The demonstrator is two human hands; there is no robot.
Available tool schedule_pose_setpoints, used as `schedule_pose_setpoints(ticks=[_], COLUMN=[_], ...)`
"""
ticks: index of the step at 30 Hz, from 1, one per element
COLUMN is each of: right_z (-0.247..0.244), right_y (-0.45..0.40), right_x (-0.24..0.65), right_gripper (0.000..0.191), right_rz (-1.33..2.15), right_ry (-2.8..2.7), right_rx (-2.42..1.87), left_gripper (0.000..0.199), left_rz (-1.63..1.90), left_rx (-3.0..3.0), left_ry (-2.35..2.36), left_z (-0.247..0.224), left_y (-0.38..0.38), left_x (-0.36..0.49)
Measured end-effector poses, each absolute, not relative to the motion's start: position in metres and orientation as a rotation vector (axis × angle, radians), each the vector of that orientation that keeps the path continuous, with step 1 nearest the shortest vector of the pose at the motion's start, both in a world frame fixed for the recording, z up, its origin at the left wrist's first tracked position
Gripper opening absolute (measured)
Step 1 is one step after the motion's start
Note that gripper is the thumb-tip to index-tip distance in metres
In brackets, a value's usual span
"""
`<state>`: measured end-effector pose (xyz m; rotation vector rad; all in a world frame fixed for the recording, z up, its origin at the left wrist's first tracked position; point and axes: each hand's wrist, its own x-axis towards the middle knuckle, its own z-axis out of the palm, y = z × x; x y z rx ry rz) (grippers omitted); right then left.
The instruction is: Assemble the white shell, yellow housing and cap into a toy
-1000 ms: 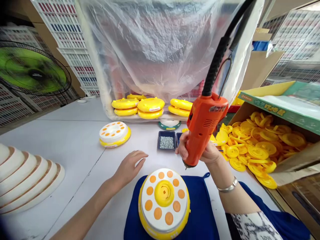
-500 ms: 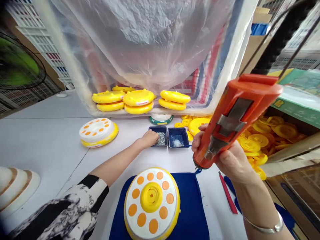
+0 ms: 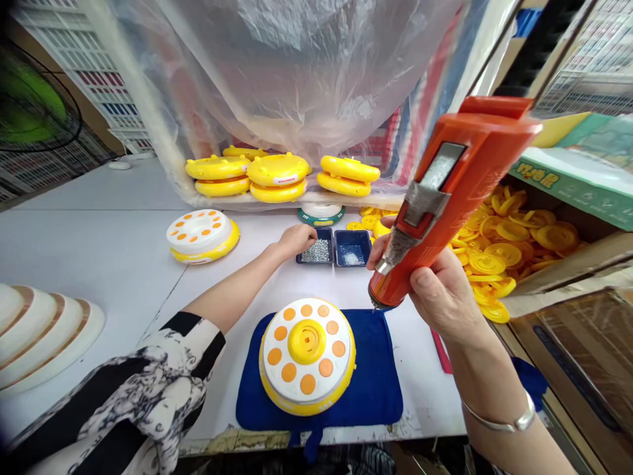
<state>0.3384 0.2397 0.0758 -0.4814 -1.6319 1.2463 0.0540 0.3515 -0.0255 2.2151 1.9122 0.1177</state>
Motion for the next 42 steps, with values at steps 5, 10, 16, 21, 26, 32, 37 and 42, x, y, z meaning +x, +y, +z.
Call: schedule_pose_setpoints(ticks=[5, 10, 16, 21, 26, 32, 37, 42], right_z=[0.08, 0.086, 0.088, 0.09, 0.093, 0.095, 0.097, 0.1], right_y=[0.223, 0.21, 0.21, 0.205, 0.193, 0.171, 0.161, 0.157], right_x=[0.336, 0.332, 0.325, 0.312, 0.289, 0.271, 0.266, 0.267], right_gripper=[0.054, 0.045, 0.044, 0.04, 0.036, 0.022, 0.018, 0.018], right_rz=[1.232, 1.23, 1.23, 1.222, 1.298, 1.276, 1.341, 1.445], right_ry=[-1.617, -1.557, -1.555, -1.647, -1.64, -1.615, -1.56, -1.494], right_rx=[-0.519, -0.51, -0.426, -0.413, -0.278, -0.341, -0.278, -0.245], left_gripper=[0.032, 0.029, 0.013, 0.017, 0.018, 0.021, 0.023, 0.025], left_rz=[0.263, 0.438, 0.747, 0.939, 1.081, 1.064, 1.115, 1.149], left_rx=[2.135, 2.119, 2.098, 1.986, 1.953, 2.096, 2.119, 2.115], left_ry=[1.944, 1.877, 1.696, 1.574, 1.479, 1.424, 1.375, 1.378], left_z=[-0.019, -0.004, 0.033, 0.032, 0.004, -0.01, -0.013, -0.014], left_y=[0.352, 0.334, 0.233, 0.115, 0.061, 0.071, 0.084, 0.089], left_x=[0.049, 0.052, 0.043, 0.046, 0.077, 0.104, 0.113, 0.118])
